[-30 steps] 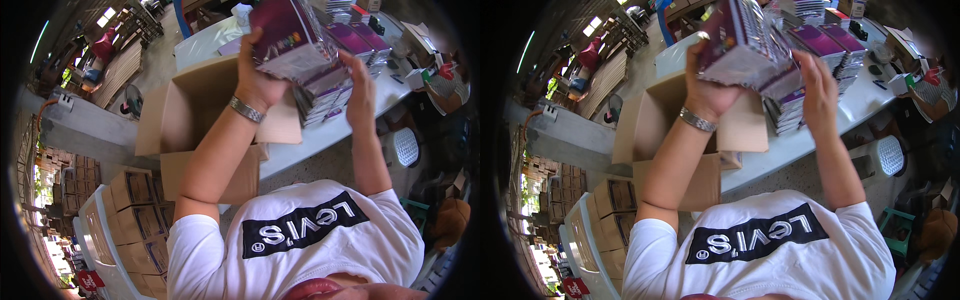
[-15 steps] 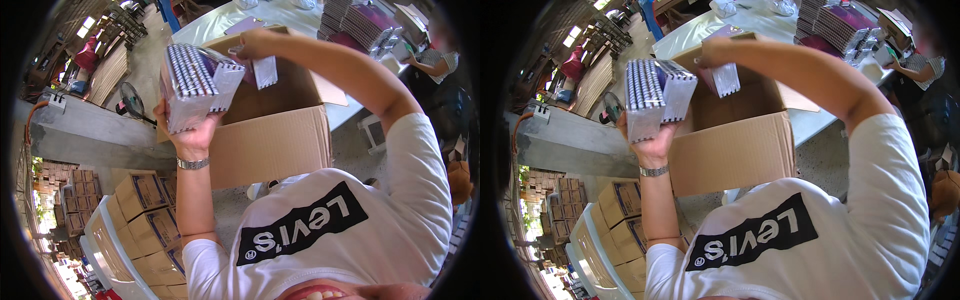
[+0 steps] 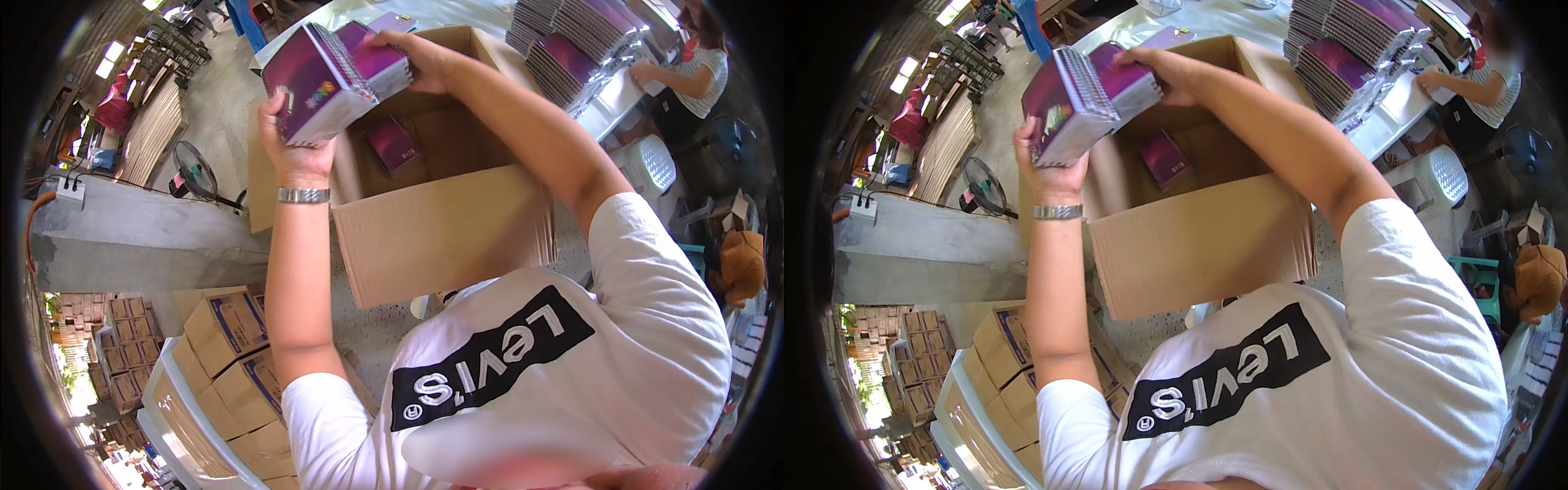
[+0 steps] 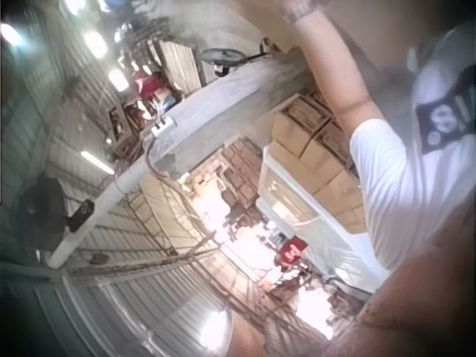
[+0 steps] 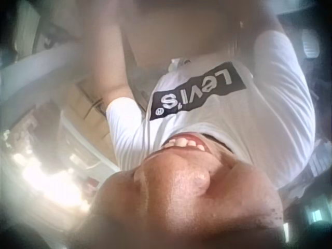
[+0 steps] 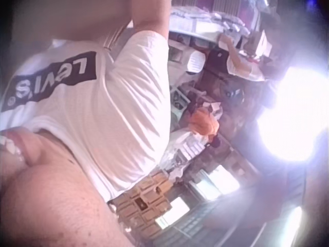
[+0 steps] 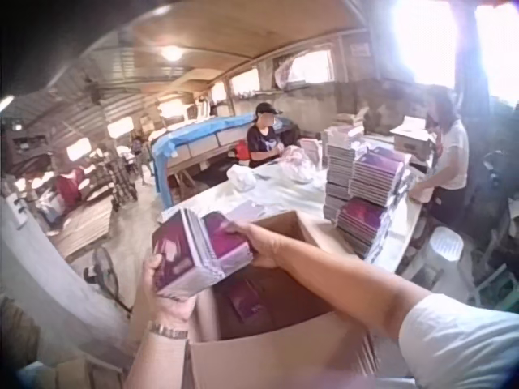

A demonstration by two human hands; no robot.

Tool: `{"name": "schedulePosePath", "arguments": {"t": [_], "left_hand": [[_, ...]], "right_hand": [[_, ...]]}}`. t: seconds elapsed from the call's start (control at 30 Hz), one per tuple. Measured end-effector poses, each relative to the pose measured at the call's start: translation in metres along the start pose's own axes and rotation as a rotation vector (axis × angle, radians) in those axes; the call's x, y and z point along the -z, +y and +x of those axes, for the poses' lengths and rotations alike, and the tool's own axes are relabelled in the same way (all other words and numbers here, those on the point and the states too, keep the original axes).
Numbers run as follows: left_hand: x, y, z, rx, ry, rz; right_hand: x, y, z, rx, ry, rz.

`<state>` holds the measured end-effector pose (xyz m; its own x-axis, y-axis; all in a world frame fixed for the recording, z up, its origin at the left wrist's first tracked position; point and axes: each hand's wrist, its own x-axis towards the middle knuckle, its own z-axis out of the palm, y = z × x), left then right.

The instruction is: The person writes in a notebook, picks up an empty cardboard box, and packs several small notebooks into it before sealing the box with tape and marking it with a pen.

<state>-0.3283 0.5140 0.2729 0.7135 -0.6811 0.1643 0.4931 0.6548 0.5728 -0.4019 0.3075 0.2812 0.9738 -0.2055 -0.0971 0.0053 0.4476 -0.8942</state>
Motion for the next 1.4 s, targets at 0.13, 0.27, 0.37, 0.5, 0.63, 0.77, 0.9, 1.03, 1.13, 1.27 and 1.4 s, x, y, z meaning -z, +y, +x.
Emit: {"name": "schedulePosePath", "arguments": {"t": [0.13,0.27,0.37,0.5,0.63,0.77,0.9,1.03,1.13,1.27,1.4], "left_hand": [[0.014,-0.027,-0.003,-0.135,0.128,0.01],[-0.013,-0.039,-0.026,-0.224,0.121,-0.147],[-0.014,-0.045,-0.033,-0.261,0.207,-0.137],[-0.008,-0.043,-0.038,-0.287,0.196,-0.166],[-0.007,-0.038,-0.039,-0.309,0.263,-0.154],[-0.005,-0.038,-0.039,-0.327,0.286,-0.14],[-0.01,-0.041,-0.036,-0.315,0.259,-0.115],[-0.011,-0.045,-0.039,-0.266,0.238,-0.123],[-0.011,-0.043,-0.036,-0.255,0.202,-0.117],[-0.008,-0.049,-0.028,-0.124,0.268,0.089],[-0.028,-0.059,-0.028,-0.201,0.445,0.57]], "right_hand": [[0.037,-0.005,0.023,-0.331,0.061,-1.208],[0.09,0.085,0.064,-0.727,-0.642,-2.148],[0.098,0.139,0.055,-0.428,-0.477,-1.662],[0.093,0.148,0.04,-0.548,-0.201,-1.514],[0.089,0.108,0.056,-0.483,-0.263,-1.596],[0.061,0.096,0.054,-0.392,-0.254,-1.732],[0.113,0.143,0.053,-0.29,0.012,-1.638],[0.152,0.177,0.044,-0.204,-0.132,-1.72],[0.085,0.095,0.066,-0.279,-0.272,-1.15],[-0.005,-0.004,0.01,-0.163,-0.367,-0.169],[-0.012,-0.027,-0.01,-0.204,-0.08,-1.222]]}}
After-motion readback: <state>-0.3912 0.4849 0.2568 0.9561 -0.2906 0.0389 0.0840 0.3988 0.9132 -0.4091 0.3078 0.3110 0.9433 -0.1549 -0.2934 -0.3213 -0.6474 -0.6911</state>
